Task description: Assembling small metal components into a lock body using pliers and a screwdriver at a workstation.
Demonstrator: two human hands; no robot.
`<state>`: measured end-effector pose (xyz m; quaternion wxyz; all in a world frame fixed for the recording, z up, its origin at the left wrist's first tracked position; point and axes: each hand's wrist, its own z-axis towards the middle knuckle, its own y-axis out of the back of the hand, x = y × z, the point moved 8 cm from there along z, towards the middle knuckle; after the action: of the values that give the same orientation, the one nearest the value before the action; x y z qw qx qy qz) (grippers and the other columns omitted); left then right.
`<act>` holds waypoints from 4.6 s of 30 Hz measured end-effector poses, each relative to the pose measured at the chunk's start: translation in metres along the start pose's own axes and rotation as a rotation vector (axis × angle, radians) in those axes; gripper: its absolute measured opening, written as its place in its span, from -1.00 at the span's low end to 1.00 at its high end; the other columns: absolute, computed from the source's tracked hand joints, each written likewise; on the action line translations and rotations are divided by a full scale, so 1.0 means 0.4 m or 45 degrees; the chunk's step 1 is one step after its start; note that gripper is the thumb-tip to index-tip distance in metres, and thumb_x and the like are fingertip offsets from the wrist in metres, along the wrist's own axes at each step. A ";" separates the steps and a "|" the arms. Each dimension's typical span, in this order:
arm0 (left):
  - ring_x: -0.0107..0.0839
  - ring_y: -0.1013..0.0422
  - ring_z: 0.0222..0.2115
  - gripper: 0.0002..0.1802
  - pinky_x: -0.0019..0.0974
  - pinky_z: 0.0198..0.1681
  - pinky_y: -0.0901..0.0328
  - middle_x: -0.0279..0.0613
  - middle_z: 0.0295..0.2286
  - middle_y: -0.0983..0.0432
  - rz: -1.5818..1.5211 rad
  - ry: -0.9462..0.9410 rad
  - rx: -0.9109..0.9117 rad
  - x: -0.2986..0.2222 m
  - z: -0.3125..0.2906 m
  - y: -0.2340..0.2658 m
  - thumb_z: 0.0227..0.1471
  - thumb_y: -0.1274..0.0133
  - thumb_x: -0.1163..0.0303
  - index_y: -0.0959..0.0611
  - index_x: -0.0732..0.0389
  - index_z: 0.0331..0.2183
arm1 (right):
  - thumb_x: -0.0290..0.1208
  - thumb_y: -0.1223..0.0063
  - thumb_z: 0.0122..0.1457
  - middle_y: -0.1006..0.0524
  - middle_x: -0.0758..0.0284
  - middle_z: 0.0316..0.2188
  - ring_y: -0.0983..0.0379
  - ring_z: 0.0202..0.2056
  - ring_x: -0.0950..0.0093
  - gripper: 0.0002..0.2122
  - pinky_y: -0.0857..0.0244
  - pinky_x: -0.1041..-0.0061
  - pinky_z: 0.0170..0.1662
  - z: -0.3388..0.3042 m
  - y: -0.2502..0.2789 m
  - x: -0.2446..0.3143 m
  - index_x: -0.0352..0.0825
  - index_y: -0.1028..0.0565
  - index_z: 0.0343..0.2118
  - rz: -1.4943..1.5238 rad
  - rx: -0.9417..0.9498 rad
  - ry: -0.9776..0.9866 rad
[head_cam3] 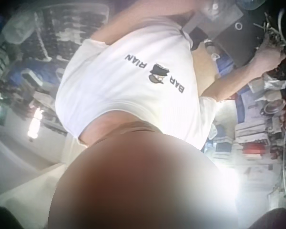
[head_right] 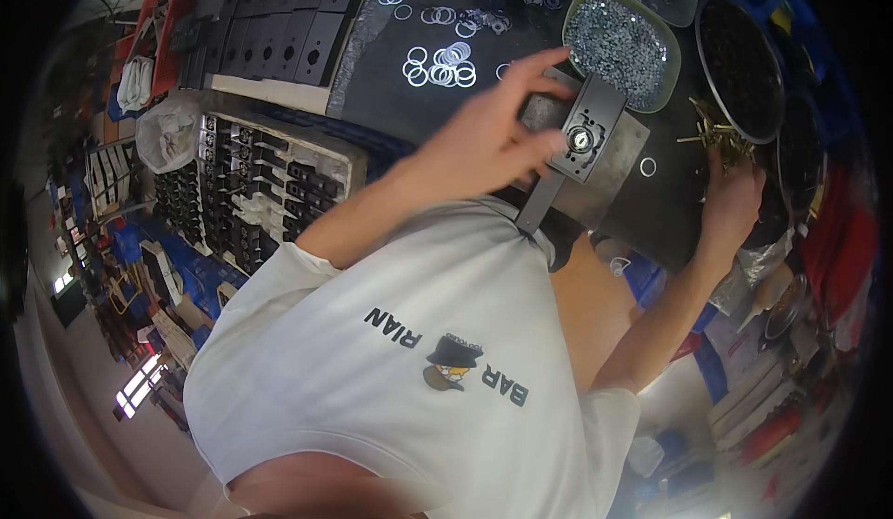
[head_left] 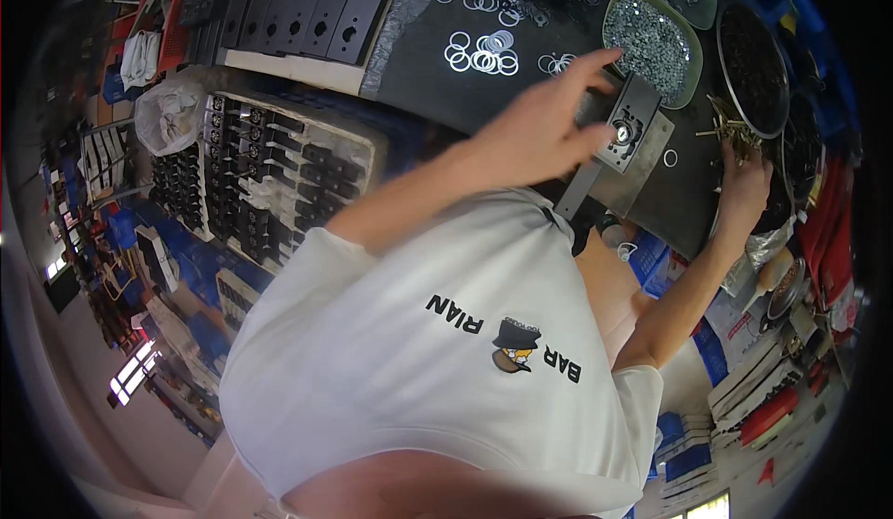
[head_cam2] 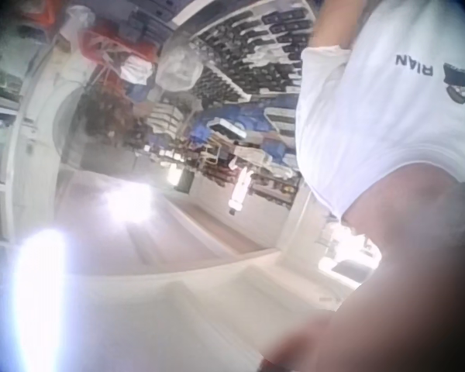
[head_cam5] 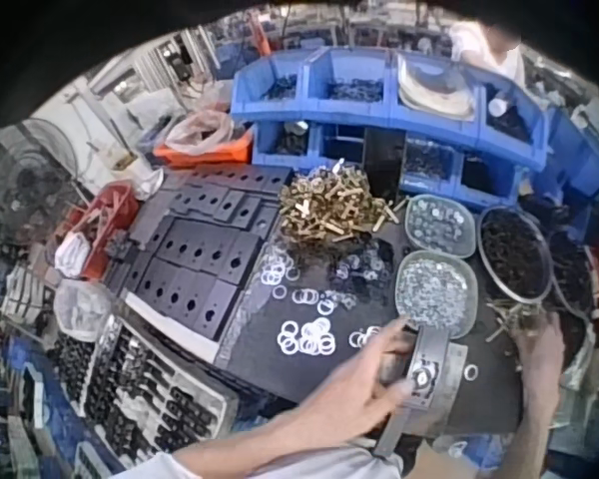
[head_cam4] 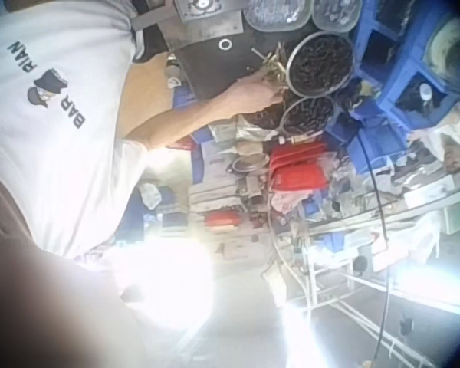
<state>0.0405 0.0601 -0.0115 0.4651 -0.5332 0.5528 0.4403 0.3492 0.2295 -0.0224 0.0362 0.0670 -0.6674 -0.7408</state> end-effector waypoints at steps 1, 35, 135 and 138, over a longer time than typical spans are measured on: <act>-0.35 -0.69 -0.36 -0.43 -0.29 -0.34 -0.54 -0.10 -0.01 -0.62 0.290 -0.044 -0.108 -0.001 0.003 0.050 0.28 -0.16 0.37 -0.44 0.19 0.26 | 0.01 -0.14 0.35 -0.64 0.07 -0.16 -0.58 -0.02 -0.01 -0.58 -0.43 0.06 0.01 -0.002 -0.005 -0.009 -0.27 -0.62 0.00 0.063 -0.025 0.029; -0.56 -0.43 -0.49 -0.70 -0.44 -0.40 -0.35 -0.27 -0.42 -0.54 0.585 -0.353 -0.498 -0.127 0.121 0.202 0.05 -0.26 0.63 -0.58 0.28 -0.16 | -0.39 -0.19 0.37 -0.64 0.26 -0.15 -0.59 -0.17 0.48 -0.77 -0.42 0.54 -0.05 -0.110 0.220 0.373 -0.38 -0.61 -0.01 1.477 0.164 0.400; -0.21 -0.68 -0.15 -0.59 -0.23 -0.03 -0.54 0.04 -0.13 -0.71 -0.289 -0.494 -0.299 -0.115 0.038 0.217 0.16 -0.26 0.57 -0.66 0.34 0.06 | -0.51 -0.39 0.13 -0.60 0.37 -0.40 -0.57 -0.40 0.36 -0.89 -0.42 0.44 -0.39 -0.216 0.221 0.413 -0.28 -0.63 -0.33 1.102 -0.172 0.663; -0.18 -0.67 -0.10 -0.55 -0.22 0.03 -0.55 0.04 -0.09 -0.68 -0.327 -0.321 -0.205 -0.071 -0.004 0.146 0.15 -0.26 0.64 -0.64 0.39 0.10 | -0.51 -0.40 0.12 -0.58 0.35 -0.43 -0.55 -0.43 0.37 -0.90 -0.40 0.42 -0.41 -0.219 0.224 0.418 -0.29 -0.63 -0.36 0.952 -0.142 0.682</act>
<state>-0.0180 0.0663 0.0162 0.5390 -0.5754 0.3806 0.4833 0.1938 0.1098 0.0493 0.4756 0.0087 -0.5721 -0.6682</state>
